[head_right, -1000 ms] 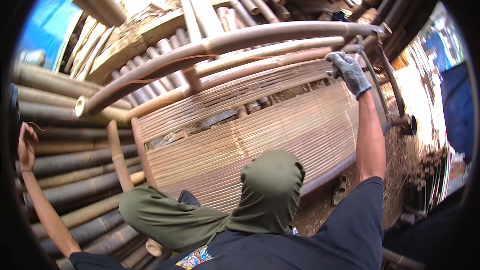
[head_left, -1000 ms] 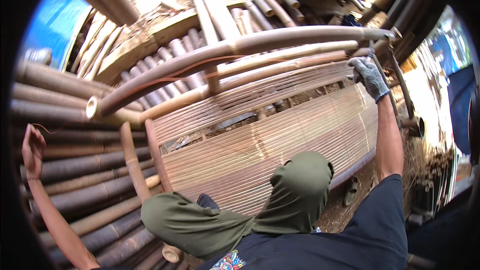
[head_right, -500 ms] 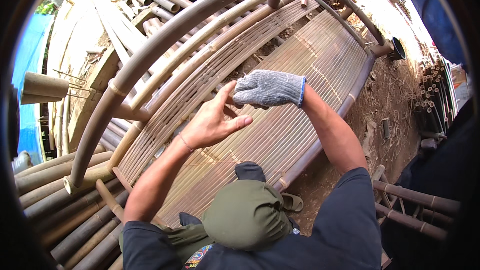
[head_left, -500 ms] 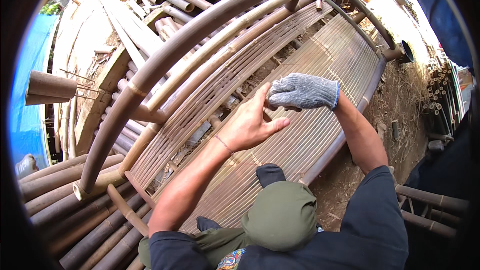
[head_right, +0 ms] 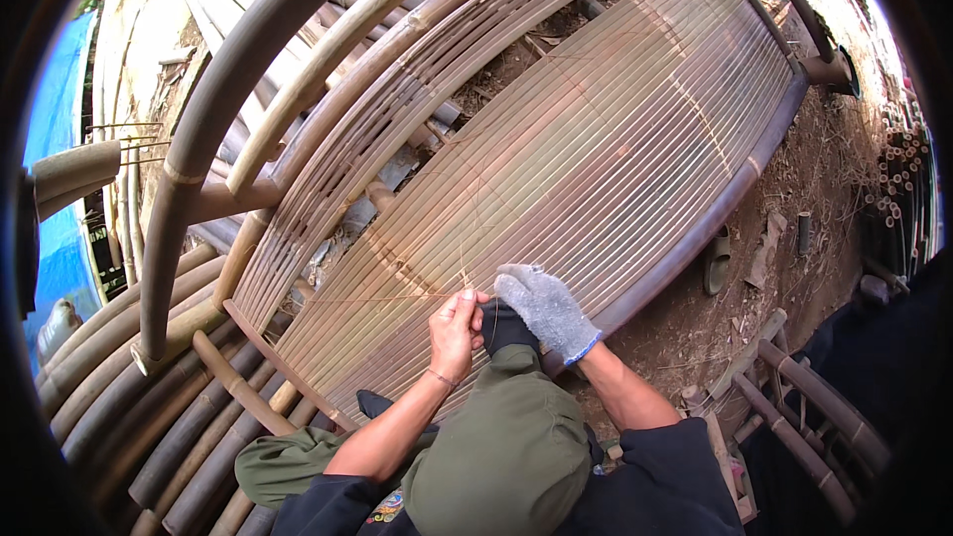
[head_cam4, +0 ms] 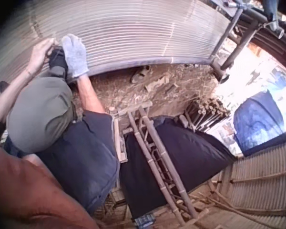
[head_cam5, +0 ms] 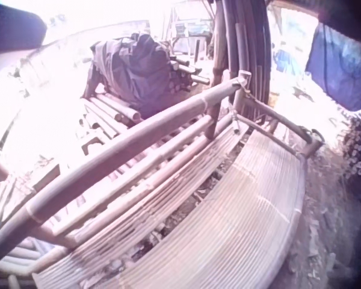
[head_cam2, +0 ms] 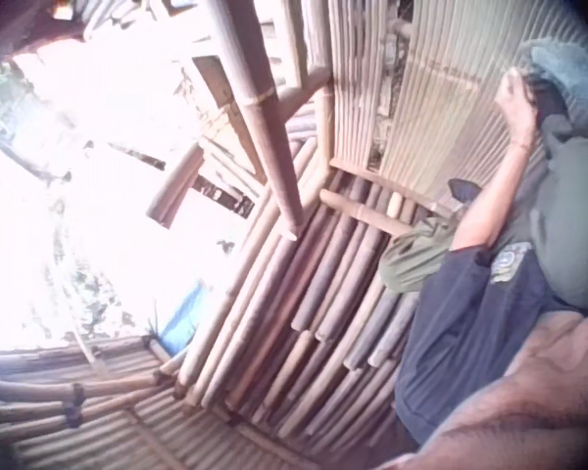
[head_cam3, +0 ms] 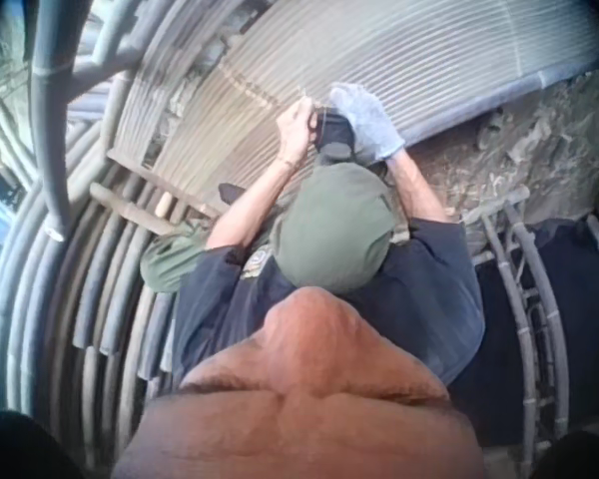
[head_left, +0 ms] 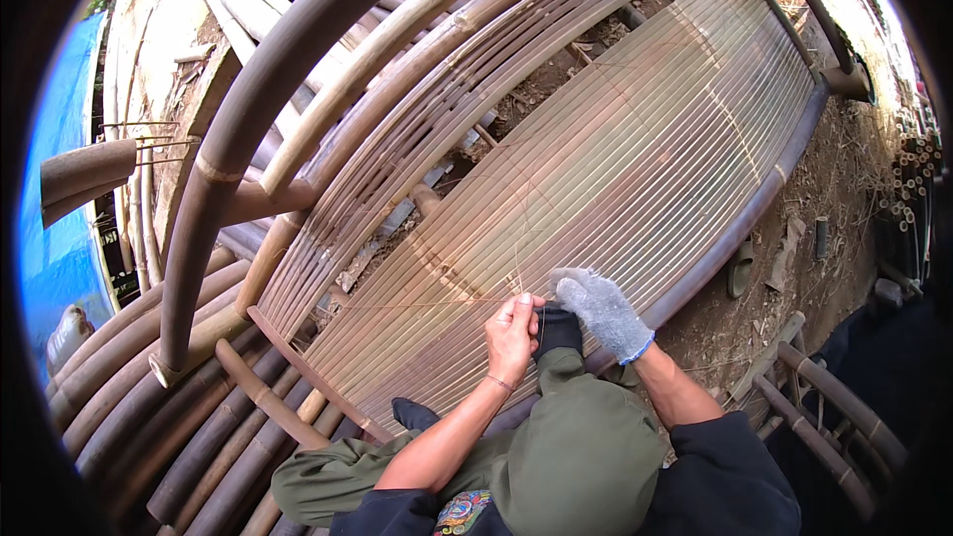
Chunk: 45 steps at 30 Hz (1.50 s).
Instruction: The person sits cross-legged on the ground and weaves thin bamboo strips into a larger bamboo frame. They use their hands to interlace the strips and occasionally pull a thin cord from a spool to tie or secure the weave.
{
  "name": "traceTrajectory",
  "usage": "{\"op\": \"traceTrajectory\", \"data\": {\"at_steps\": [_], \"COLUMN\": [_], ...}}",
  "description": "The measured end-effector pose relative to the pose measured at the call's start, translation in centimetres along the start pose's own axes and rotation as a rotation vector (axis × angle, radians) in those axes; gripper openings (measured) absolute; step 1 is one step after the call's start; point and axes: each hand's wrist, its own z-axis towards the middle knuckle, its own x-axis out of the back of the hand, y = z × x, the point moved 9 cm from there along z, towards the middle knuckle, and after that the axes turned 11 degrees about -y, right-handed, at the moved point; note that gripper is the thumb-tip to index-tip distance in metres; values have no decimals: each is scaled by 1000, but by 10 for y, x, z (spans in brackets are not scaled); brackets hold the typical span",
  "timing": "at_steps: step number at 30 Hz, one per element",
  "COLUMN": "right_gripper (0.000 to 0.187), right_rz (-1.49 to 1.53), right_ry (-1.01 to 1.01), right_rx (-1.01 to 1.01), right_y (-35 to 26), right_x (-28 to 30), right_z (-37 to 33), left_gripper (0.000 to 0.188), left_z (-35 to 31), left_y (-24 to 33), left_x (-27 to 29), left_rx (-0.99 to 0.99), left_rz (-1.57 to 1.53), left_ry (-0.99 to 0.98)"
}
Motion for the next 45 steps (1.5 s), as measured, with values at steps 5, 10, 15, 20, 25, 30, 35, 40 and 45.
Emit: {"op": "traceTrajectory", "data": {"at_steps": [5, 10, 15, 20, 25, 30, 35, 40, 45], "right_gripper": [24, 22, 18, 25, 31, 31, 21, 26, 34], "right_rz": [-74, -346, -404, -225, 429, 769, 169, 103, 648], "right_ry": [-80, 38, 45, -111, 100, 187, 13, -358, -322], "right_rx": [224, 265, 257, 23, -37, 2, -88, -156, -434], "right_y": [10, -8, -14, 19, 40, 35, 17, 23, 53], "right_x": [-44, -24, -26, -42, -24, -10, -3, -46, -69], "right_z": [8, 4, -16, -21, -13, 9, 5, -16, -35], "left_gripper": [33, 33, 46, 39, 31, 27, 32, 40, 42], "left_z": [-11, -14, 9, 28, 19, 5, 18, 41, 43], "left_y": [-12, -7, 18, 29, 34, 24, 2, 7, -4], "left_x": [-2, 3, -4, -31, -32, -30, 18, -8, -25], "left_rx": [-81, -125, -186, -194, -224, -248, -11, -33, 91], "left_rz": [390, 354, 280, 156, 264, 436, 194, -197, -198], "left_ry": [-6, -28, -111, -130, -80, -172, 39, -292, -363]}}
